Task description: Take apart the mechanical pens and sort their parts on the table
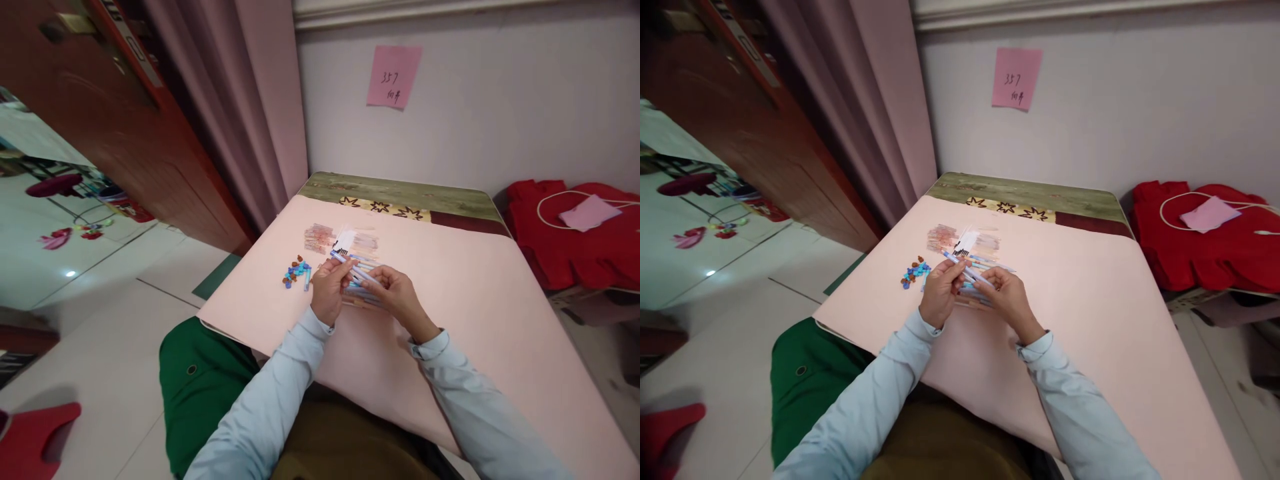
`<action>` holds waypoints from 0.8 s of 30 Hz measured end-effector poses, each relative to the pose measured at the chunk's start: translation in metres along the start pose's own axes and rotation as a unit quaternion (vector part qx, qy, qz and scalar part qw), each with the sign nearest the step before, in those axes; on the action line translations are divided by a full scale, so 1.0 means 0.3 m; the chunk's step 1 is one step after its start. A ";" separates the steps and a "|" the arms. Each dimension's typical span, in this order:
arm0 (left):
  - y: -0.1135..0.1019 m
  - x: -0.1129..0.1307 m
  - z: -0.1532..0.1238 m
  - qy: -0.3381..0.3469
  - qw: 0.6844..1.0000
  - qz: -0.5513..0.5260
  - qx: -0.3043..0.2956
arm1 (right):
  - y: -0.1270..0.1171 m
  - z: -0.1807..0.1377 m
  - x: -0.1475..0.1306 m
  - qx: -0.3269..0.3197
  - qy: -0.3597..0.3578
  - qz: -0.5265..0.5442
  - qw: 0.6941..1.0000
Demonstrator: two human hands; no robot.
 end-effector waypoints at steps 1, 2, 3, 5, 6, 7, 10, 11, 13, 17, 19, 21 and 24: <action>0.002 0.001 0.001 0.002 1.000 -0.004 -0.003 | -0.003 -0.002 -0.004 0.002 -0.003 -0.008 1.000; 0.005 0.003 0.001 0.006 1.000 -0.009 -0.006 | -0.001 -0.004 -0.007 -0.002 -0.001 -0.017 1.000; 0.009 0.005 0.002 0.009 1.000 -0.015 -0.009 | 0.003 -0.008 -0.008 -0.011 0.007 -0.026 1.000; 0.013 0.007 0.001 0.015 1.000 -0.024 -0.013 | 0.015 -0.014 -0.004 -0.030 0.029 -0.040 0.998; 0.012 0.006 0.000 0.017 0.999 -0.025 -0.011 | 0.020 -0.016 -0.002 -0.037 0.038 -0.041 0.998; 0.011 0.003 0.000 0.016 1.000 -0.023 -0.008 | 0.022 -0.017 -0.003 -0.040 0.040 -0.041 0.998; 0.000 -0.006 -0.002 0.015 1.000 -0.015 0.010 | 0.014 -0.008 -0.010 -0.024 0.014 -0.035 0.999; -0.004 -0.008 -0.002 0.016 1.000 -0.016 0.015 | 0.008 -0.005 -0.010 -0.017 0.003 -0.032 0.999; -0.012 -0.009 0.000 0.019 0.999 -0.023 0.025 | -0.007 0.001 -0.004 0.003 -0.011 -0.027 1.000; -0.026 -0.004 0.007 0.023 0.999 -0.035 0.036 | -0.044 0.006 0.007 0.046 -0.021 -0.018 0.999; -0.029 0.002 0.010 0.026 0.998 -0.037 0.035 | -0.056 0.005 0.007 0.058 -0.019 -0.010 0.998; -0.038 0.006 0.014 0.029 0.998 -0.027 0.039 | -0.065 0.005 0.008 0.063 -0.011 -0.008 0.998; -0.072 0.010 0.024 0.040 0.997 0.023 0.064 | -0.078 0.005 0.020 0.069 0.014 -0.009 0.997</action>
Point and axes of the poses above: each hand's wrist, its own z-axis towards the middle knuckle, its own y-axis out of the palm, x = y × z, the point moved 10 cm from there along z, towards the middle knuckle, and after that the axes turned 7 degrees about z, right-handed, at the moved point
